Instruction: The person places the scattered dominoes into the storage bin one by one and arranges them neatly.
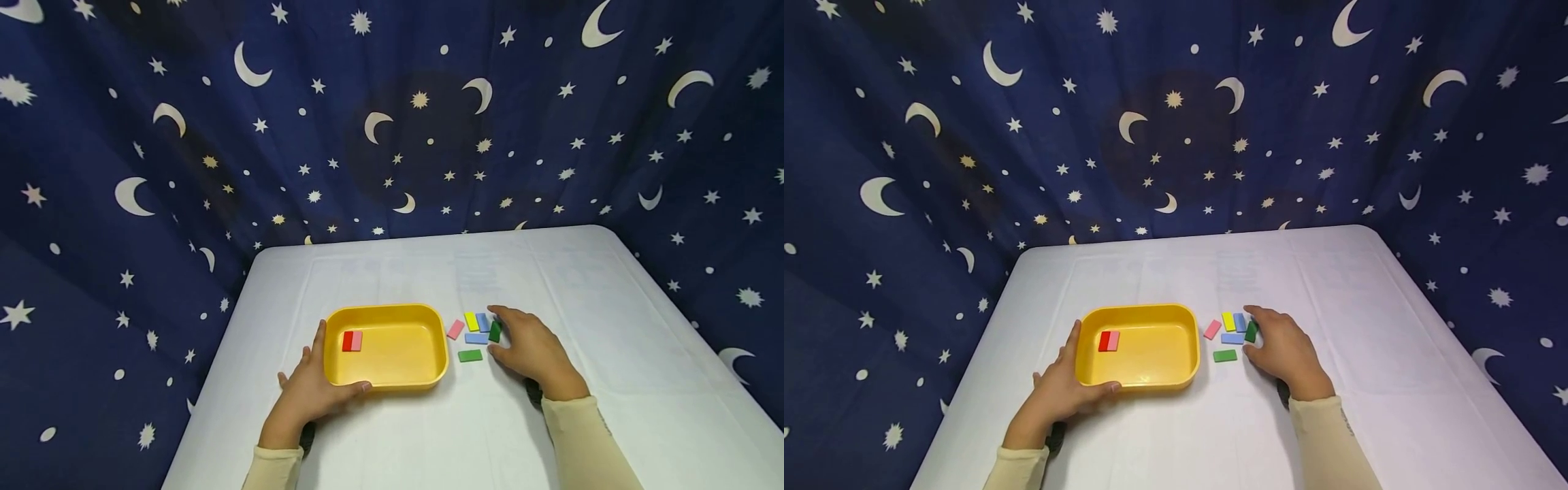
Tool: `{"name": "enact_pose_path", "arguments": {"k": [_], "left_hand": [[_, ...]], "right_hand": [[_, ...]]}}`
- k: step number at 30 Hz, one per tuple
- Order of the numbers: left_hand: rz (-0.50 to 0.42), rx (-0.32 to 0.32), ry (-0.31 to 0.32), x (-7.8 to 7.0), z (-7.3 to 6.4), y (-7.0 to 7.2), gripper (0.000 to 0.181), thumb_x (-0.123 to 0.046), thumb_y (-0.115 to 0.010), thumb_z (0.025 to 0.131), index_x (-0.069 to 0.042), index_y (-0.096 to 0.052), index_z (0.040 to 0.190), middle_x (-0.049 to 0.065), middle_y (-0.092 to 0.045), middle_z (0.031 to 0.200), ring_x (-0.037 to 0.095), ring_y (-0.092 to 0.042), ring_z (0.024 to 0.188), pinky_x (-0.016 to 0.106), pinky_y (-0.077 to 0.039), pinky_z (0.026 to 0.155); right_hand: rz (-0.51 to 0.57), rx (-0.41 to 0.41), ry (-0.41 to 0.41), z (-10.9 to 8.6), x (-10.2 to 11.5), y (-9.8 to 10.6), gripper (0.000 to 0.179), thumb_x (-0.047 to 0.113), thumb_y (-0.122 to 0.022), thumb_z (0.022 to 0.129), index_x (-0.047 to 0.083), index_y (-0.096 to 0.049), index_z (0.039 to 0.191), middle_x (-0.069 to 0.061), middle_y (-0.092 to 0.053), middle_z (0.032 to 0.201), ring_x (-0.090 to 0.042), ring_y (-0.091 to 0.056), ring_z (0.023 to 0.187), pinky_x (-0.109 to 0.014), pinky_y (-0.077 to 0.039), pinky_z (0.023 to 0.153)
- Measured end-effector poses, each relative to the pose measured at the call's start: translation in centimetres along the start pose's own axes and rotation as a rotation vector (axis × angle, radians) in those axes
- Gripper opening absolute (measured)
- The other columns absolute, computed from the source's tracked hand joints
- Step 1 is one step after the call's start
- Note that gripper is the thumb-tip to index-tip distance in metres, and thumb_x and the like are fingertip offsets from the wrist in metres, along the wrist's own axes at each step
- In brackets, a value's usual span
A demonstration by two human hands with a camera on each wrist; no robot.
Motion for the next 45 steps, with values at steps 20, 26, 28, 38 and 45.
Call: {"name": "enact_pose_path", "arguments": {"k": [20, 26, 28, 38, 45], "left_hand": [[0.013, 0.012, 0.008, -0.1, -0.03, 0.1, 0.153, -0.093, -0.078, 0.055, -0.043, 0.014, 0.167, 0.015, -0.043, 0.164, 0.044, -0.025, 0.156, 0.09, -0.002, 0.106], [0.009, 0.008, 0.009, -0.11, -0.06, 0.13, 0.153, -0.094, -0.078, 0.054, -0.043, 0.012, 0.167, 0.015, -0.042, 0.165, 0.044, -0.025, 0.156, 0.09, -0.002, 0.106], [0.012, 0.007, 0.008, -0.1, -0.04, 0.12, 0.153, -0.094, -0.078, 0.054, -0.043, 0.012, 0.167, 0.015, -0.042, 0.164, 0.044, -0.025, 0.156, 0.09, -0.002, 0.106], [0.014, 0.004, 0.006, -0.21, -0.06, 0.18, 0.154, -0.094, -0.078, 0.054, -0.043, 0.012, 0.167, 0.016, -0.044, 0.163, 0.045, -0.027, 0.155, 0.091, -0.003, 0.105], [0.008, 0.005, 0.004, -0.27, -0.13, 0.25, 0.154, -0.094, -0.078, 0.054, -0.041, 0.012, 0.168, 0.015, -0.044, 0.163, 0.045, -0.026, 0.156, 0.09, -0.003, 0.105]], "right_hand": [[-0.015, 0.03, -0.028, -0.14, 0.12, -0.29, 0.077, 0.03, -0.084, 0.087, 0.009, -0.052, 0.154, -0.022, -0.059, 0.148, -0.046, -0.052, 0.133, -0.068, -0.041, 0.109], [-0.016, 0.034, -0.035, -0.16, 0.1, -0.27, 0.077, 0.03, -0.085, 0.087, 0.009, -0.052, 0.154, -0.022, -0.059, 0.148, -0.046, -0.052, 0.133, -0.068, -0.042, 0.109], [-0.016, 0.036, -0.036, -0.18, 0.15, -0.2, 0.077, 0.03, -0.085, 0.087, 0.009, -0.053, 0.153, -0.022, -0.059, 0.147, -0.046, -0.053, 0.132, -0.068, -0.042, 0.109], [-0.009, 0.024, -0.018, -0.13, 0.18, -0.05, 0.075, 0.03, -0.087, 0.087, 0.009, -0.055, 0.151, -0.02, -0.064, 0.141, -0.045, -0.056, 0.128, -0.067, -0.044, 0.107], [-0.006, 0.023, -0.023, -0.04, 0.03, -0.12, 0.071, 0.03, -0.088, 0.087, 0.009, -0.059, 0.148, -0.019, -0.066, 0.139, -0.046, -0.057, 0.127, -0.067, -0.044, 0.106]]}}
Point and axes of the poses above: each hand's wrist, its own z-axis towards the middle knuckle, its own y-axis out of the back of the hand, x = y × z, the point moved 4 cm from there along z, towards the middle knuckle
